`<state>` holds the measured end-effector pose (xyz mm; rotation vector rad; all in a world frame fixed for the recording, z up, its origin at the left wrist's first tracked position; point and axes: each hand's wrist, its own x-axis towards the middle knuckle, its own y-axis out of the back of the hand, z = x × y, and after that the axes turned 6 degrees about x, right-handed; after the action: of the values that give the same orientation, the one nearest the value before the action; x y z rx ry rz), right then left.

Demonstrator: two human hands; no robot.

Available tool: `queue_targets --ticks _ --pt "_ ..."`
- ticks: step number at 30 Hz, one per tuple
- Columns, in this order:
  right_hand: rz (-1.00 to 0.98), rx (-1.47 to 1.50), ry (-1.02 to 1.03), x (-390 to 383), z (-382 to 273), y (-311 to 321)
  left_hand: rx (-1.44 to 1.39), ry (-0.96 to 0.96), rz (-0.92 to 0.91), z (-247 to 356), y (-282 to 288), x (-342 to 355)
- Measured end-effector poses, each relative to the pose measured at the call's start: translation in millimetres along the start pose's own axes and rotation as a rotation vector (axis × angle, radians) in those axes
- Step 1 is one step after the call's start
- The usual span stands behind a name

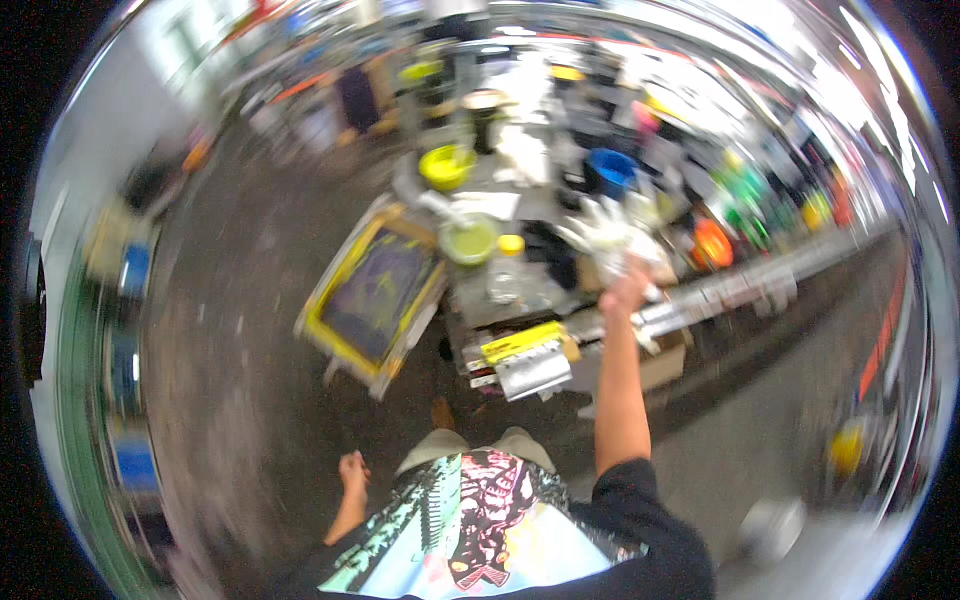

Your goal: The person uses a squeegee to spread neon yellow ink across a screen printing frame over a purple fabric. They then pour more ink from a green cup onto the screen and continue spreading it with the squeegee. Finally, they put on a pair of gloves.

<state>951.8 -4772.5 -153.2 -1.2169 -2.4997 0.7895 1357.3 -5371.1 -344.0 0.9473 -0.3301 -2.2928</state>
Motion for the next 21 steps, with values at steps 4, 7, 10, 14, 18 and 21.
queue_targets --ticks 4,7,10,14,18,21 --pt "-0.16 0.214 -0.117 -67 -88 -60 -0.016 -0.005 0.197 -94 27 -80" --pt "-0.433 0.338 -0.189 -171 -132 -103 -0.093 0.077 0.376 -95 45 -119" --pt "-0.864 0.126 -0.2 -249 -99 -101 -0.186 0.017 0.473 -58 50 -130" --pt "-1.116 0.0 -0.92 -412 -85 -134 -0.412 -0.188 0.484 -2 72 -106" --pt "-1.34 -0.023 -1.486 -523 -29 -146 -0.173 -0.443 0.531 70 132 -93" --pt "-1.273 0.031 -1.824 -600 0 -163 -0.223 -0.51 0.598 90 193 -89"
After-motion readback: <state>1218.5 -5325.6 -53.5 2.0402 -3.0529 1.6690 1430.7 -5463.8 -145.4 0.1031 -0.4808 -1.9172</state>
